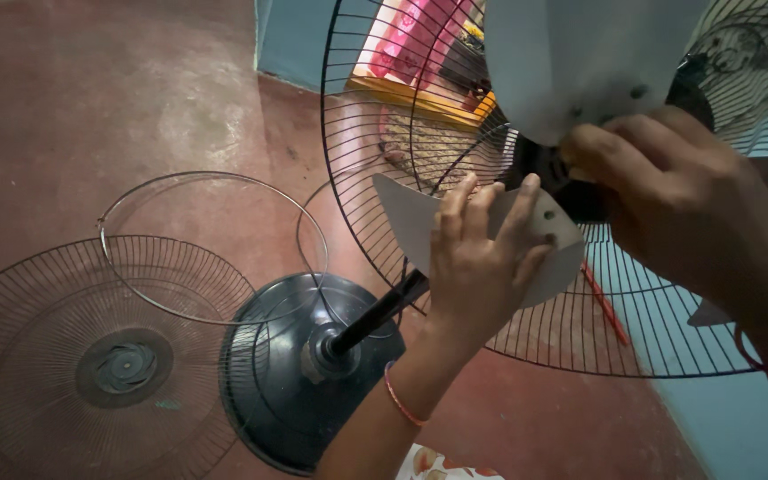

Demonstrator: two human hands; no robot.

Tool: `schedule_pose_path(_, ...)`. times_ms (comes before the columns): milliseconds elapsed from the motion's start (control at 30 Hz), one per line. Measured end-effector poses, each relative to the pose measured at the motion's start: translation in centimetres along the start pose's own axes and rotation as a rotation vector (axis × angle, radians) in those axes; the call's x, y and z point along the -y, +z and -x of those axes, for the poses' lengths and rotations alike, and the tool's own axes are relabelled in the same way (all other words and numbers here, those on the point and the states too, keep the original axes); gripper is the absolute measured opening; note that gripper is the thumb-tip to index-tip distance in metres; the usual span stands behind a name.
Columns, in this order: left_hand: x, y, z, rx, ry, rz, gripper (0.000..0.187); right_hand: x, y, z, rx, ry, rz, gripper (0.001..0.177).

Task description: The person uses a yellow-handled screwdriver to tighten screws on the blades of a standing electric fan. The front grille is removed and placed on the floor nearby. The person works on each blade in turn, securing them to the central hub.

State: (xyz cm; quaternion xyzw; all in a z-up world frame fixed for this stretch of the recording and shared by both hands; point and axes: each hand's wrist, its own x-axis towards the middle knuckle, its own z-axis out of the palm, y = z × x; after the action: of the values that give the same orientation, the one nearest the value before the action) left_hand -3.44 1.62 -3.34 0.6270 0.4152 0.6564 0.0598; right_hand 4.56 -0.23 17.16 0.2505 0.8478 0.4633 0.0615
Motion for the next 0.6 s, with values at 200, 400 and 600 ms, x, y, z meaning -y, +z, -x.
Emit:
schedule_pose_path(200,0.4,0.0,0.1,0.001,0.006,0.005,0.066,1.2,-0.4,-0.6,-0.011,0.06,-0.003,0.03)
schedule_pose_path(400,0.1,-0.3,0.1,-0.016,0.001,0.002,0.066,1.7,-0.9,-0.1,-0.026,0.159,0.015,0.028)
schedule_pose_path(600,0.1,-0.3,0.1,-0.049,0.0,0.002,0.066,2.8,-2.4,-0.5,-0.058,0.116,0.076,0.03)
